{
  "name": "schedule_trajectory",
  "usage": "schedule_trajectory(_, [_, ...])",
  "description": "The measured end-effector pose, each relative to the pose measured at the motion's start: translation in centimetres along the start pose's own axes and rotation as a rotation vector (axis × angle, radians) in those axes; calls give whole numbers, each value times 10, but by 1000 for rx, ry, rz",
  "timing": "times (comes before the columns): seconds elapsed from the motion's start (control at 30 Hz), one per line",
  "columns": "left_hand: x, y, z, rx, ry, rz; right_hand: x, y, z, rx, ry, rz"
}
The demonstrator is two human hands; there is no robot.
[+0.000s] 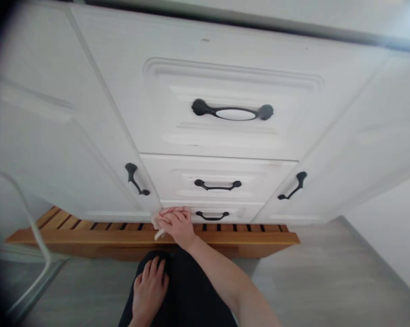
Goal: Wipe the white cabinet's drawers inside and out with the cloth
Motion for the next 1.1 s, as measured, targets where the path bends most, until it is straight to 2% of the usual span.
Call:
schedule_trajectory(0.07, [-4,-2,1,-5,-8,-14,0,-13,3,-5,5,11])
schedule_trajectory(0.17, [-10,-5,1,-10,-13,-36,0,-18,-2,86,1,169])
schedule_trajectory(0.23, [-13,-6,1,-7,-17,-44,-6,-11,-7,162,-11,254])
schedule_trajectory(0.33, [-16,-5,4,2,-17,-61,-27,8,-6,206,-38,282])
schedule_trajectory(0.43, [-18,-4,7,0,0,-75,-60,37,16,231,-76,313])
schedule_trajectory(0.57, [-18,-1,6,-23,10,-83,-118,86,72,264,-97,309])
schedule_trajectory(0.7, [-16,0,3,-32,-13,-89,-174,130,122,337,-87,192])
schedule_trajectory(0.8, [-15,0,1,-16,-44,-79,-199,149,142,394,-98,51])
schedule_trajectory(0.97, [-19,1,1,44,-91,-85,-212,169,154,397,-185,-213])
schedule_trajectory(1.1, [-20,3,-2,74,-102,-82,-218,202,172,239,-246,-540])
Point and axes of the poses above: each hand's wrist, its own y-axis away from the middle knuckle, its own z-axis out of the back of the hand, x = y × z, the point moved 3 cm from there along -y, towards the middle knuckle, and after that the axes turned 6 degrees about y, right-handed, at the moved point
